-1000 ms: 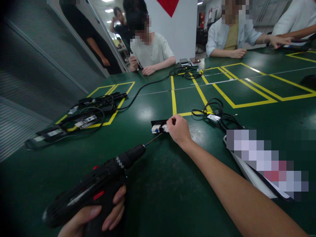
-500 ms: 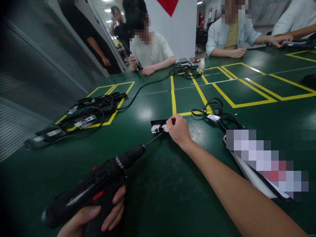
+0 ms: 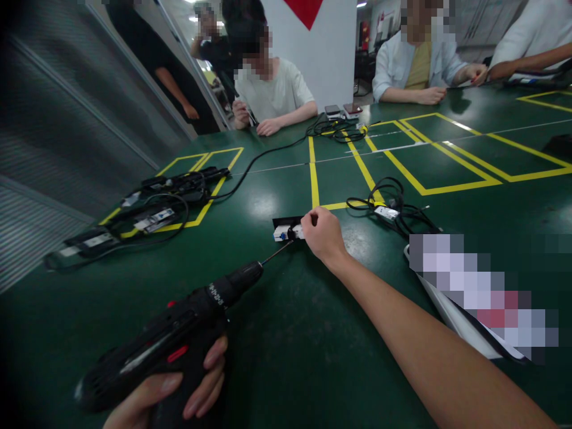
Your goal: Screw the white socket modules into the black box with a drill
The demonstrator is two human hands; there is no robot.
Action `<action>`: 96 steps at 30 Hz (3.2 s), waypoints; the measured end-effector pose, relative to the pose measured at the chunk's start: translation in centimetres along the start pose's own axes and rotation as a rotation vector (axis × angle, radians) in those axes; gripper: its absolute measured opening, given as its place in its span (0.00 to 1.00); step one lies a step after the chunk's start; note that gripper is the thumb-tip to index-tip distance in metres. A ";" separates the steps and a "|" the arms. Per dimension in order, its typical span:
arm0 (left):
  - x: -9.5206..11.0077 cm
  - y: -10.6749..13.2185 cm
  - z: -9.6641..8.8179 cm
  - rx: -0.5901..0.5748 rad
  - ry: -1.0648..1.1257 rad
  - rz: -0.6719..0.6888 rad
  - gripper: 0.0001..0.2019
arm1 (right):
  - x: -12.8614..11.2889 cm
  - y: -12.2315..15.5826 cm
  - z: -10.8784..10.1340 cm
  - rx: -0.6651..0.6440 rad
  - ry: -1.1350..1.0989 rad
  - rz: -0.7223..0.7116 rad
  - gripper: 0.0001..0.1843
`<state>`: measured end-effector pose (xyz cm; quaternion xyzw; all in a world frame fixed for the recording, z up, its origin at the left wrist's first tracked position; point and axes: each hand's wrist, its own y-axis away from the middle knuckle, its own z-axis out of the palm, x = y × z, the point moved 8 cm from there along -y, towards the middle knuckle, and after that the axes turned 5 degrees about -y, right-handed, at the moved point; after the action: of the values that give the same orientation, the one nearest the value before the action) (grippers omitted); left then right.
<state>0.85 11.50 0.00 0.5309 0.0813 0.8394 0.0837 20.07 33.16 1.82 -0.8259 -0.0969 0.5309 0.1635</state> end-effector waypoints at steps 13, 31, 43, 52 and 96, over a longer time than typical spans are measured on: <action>0.0 0.2 -0.2 -0.011 -0.022 0.002 0.12 | -0.1 0.0 0.0 -0.007 0.001 0.002 0.12; 0.5 0.3 0.2 -0.008 -0.008 0.041 0.13 | 0.1 0.0 0.1 -0.006 0.001 0.005 0.12; 0.1 0.1 -0.3 0.027 -0.006 0.022 0.14 | -0.2 0.0 0.0 -0.013 0.002 0.009 0.12; 0.1 0.2 -0.1 0.021 -0.008 0.007 0.13 | -0.1 0.0 0.0 -0.004 0.004 0.006 0.12; -0.1 0.1 -0.2 0.012 0.013 0.005 0.12 | -0.1 0.0 0.0 -0.008 0.002 0.003 0.12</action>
<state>0.69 11.34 -0.10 0.5260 0.0855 0.8426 0.0780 19.99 33.16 1.87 -0.8273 -0.0979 0.5297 0.1594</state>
